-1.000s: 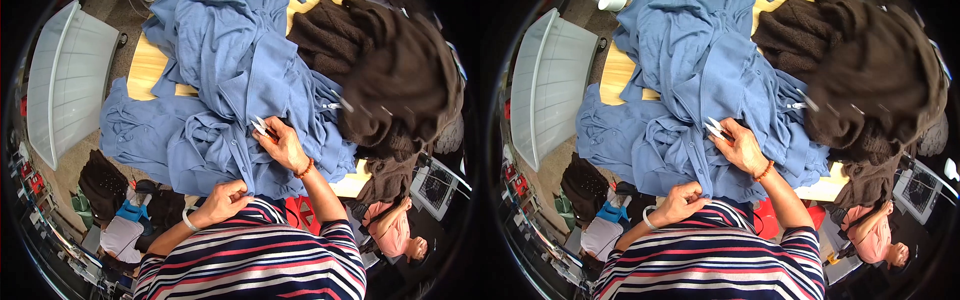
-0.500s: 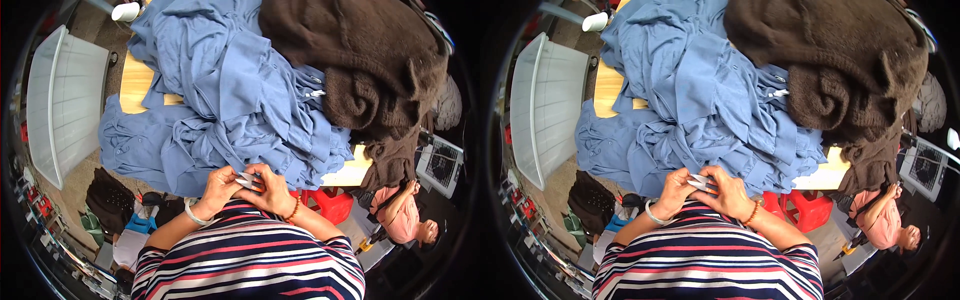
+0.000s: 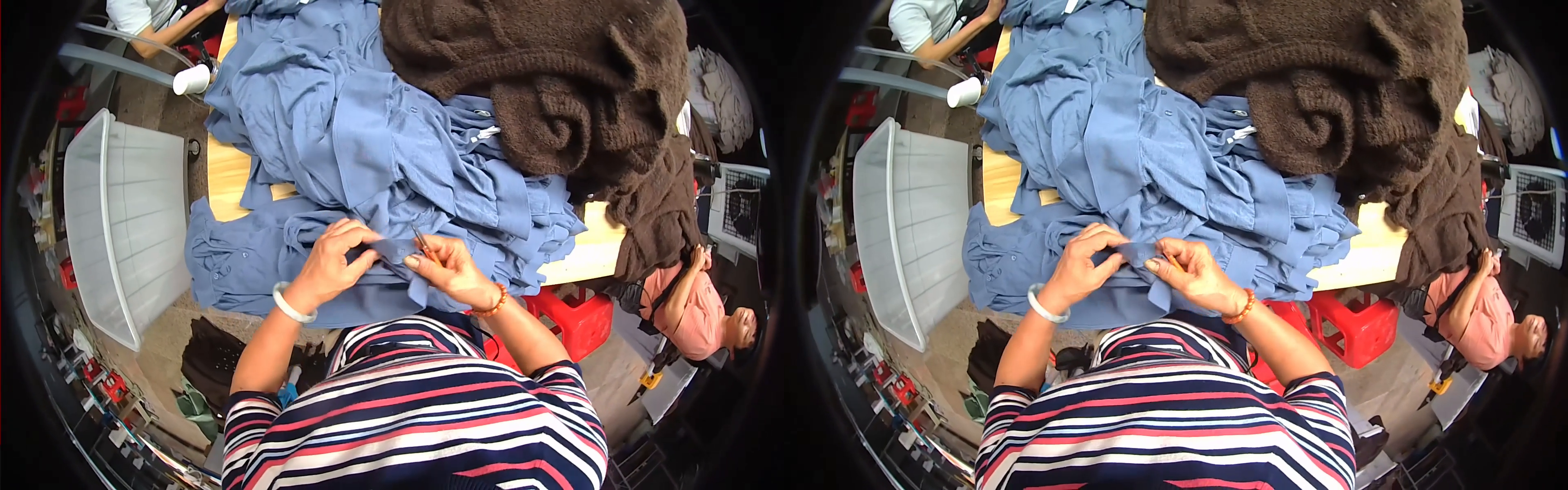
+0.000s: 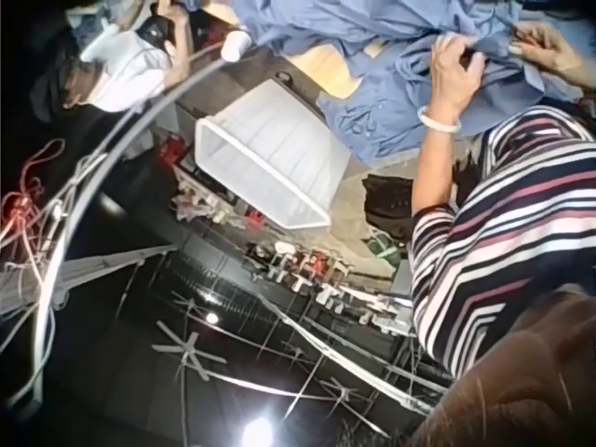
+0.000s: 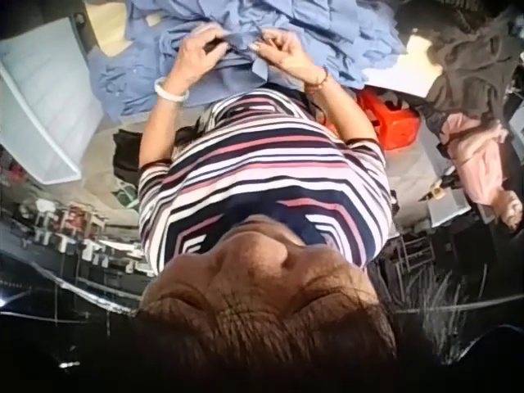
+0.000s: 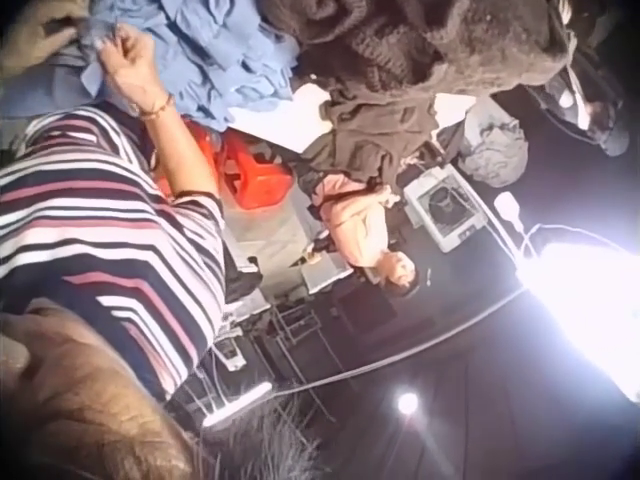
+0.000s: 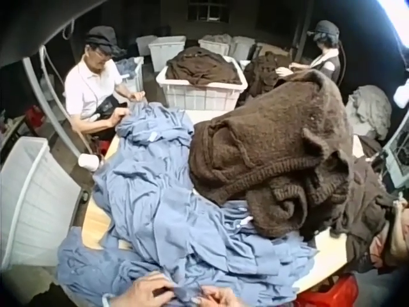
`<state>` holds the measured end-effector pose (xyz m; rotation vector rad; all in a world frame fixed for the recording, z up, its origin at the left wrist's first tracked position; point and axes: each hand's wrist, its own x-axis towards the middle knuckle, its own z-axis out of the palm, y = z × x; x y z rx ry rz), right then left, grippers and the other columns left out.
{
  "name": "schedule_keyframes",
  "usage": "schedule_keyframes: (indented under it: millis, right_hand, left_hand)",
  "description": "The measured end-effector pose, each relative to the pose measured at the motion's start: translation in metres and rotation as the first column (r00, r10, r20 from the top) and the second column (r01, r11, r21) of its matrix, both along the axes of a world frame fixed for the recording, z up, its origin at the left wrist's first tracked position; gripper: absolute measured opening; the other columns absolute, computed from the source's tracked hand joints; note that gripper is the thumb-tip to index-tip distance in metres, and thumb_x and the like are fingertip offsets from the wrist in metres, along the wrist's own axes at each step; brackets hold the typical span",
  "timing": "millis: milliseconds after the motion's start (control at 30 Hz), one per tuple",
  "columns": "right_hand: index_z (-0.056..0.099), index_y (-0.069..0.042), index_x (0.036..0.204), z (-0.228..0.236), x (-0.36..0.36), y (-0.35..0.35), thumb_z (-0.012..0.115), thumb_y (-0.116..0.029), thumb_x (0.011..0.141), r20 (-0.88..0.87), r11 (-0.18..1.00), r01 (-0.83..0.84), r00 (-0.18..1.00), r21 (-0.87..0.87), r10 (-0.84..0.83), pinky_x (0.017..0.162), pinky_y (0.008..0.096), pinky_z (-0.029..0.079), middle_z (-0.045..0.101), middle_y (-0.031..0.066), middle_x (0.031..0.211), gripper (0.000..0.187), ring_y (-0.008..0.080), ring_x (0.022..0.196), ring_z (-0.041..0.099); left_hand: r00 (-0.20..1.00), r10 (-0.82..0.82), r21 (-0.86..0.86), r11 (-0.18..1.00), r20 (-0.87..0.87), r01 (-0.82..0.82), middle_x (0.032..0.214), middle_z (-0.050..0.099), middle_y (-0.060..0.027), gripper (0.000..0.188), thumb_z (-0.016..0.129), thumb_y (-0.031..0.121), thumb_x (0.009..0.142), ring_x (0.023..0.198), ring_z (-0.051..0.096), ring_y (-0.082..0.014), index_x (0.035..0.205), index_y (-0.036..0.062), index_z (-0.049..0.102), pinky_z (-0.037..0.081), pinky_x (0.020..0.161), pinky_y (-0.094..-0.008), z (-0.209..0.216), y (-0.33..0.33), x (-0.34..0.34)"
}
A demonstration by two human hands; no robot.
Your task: Inspecting garments, attaching price tags or labels using a tagging tool, and trimming loose threads with scissors.
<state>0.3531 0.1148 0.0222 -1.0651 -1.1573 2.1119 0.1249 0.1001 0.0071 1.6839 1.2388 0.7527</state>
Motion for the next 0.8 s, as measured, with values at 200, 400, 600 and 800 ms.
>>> schedule_keyframes:
  millis: [200,400,600,800]
  right_hand:
    - [0.063,0.000,0.104,0.020,0.034,0.030,0.065,-0.016,0.091,-0.175,0.988,-0.128,0.978,-0.091,0.111,0.053,0.0185,0.027,0.051,-0.0077,0.071,0.022,-0.0004,0.061,0.038]
    - [0.064,0.000,0.108,0.005,0.039,0.036,0.064,-0.017,0.091,-0.103,0.966,-0.180,0.981,-0.184,0.163,0.048,0.0183,0.025,0.053,-0.0090,0.070,0.024,-0.0015,0.057,0.037]
    - [0.065,-0.001,0.107,-0.005,0.034,0.041,0.063,-0.018,0.092,-0.096,0.989,-0.128,0.988,-0.077,0.120,0.053,0.0192,0.028,0.048,-0.0078,0.068,0.022,-0.0008,0.062,0.036]
    - [0.057,0.000,0.107,0.026,0.027,0.032,0.072,-0.019,0.082,0.557,0.676,-0.128,0.686,0.726,-0.468,0.059,0.0326,0.049,0.057,0.0132,0.083,0.035,0.0262,0.064,0.058]
  left_hand:
    - [0.757,0.118,-0.370,0.913,0.643,0.172,0.080,0.056,-0.0027,0.010,0.067,0.004,0.086,0.071,0.048,-0.0080,0.084,-0.0020,0.059,0.039,0.063,-0.0226,0.040,-0.009,0.014]
    - [0.878,0.206,-0.592,0.799,0.432,0.103,0.090,0.060,-0.0017,0.020,0.067,0.008,0.086,0.082,0.052,-0.0052,0.100,-0.0026,0.058,0.042,0.073,-0.0205,0.039,0.001,0.033]
    - [0.858,0.254,-0.653,0.748,0.447,0.119,0.090,0.063,-0.0014,0.016,0.063,0.004,0.089,0.082,0.055,-0.0040,0.103,-0.0042,0.061,0.044,0.073,-0.0194,0.028,0.004,0.033]
    - [0.666,0.539,-0.726,0.688,0.515,0.005,0.091,0.066,-0.0039,0.013,0.058,0.005,0.093,0.081,0.058,-0.0069,0.101,-0.0028,0.063,0.046,0.074,-0.0217,0.019,0.001,0.034]
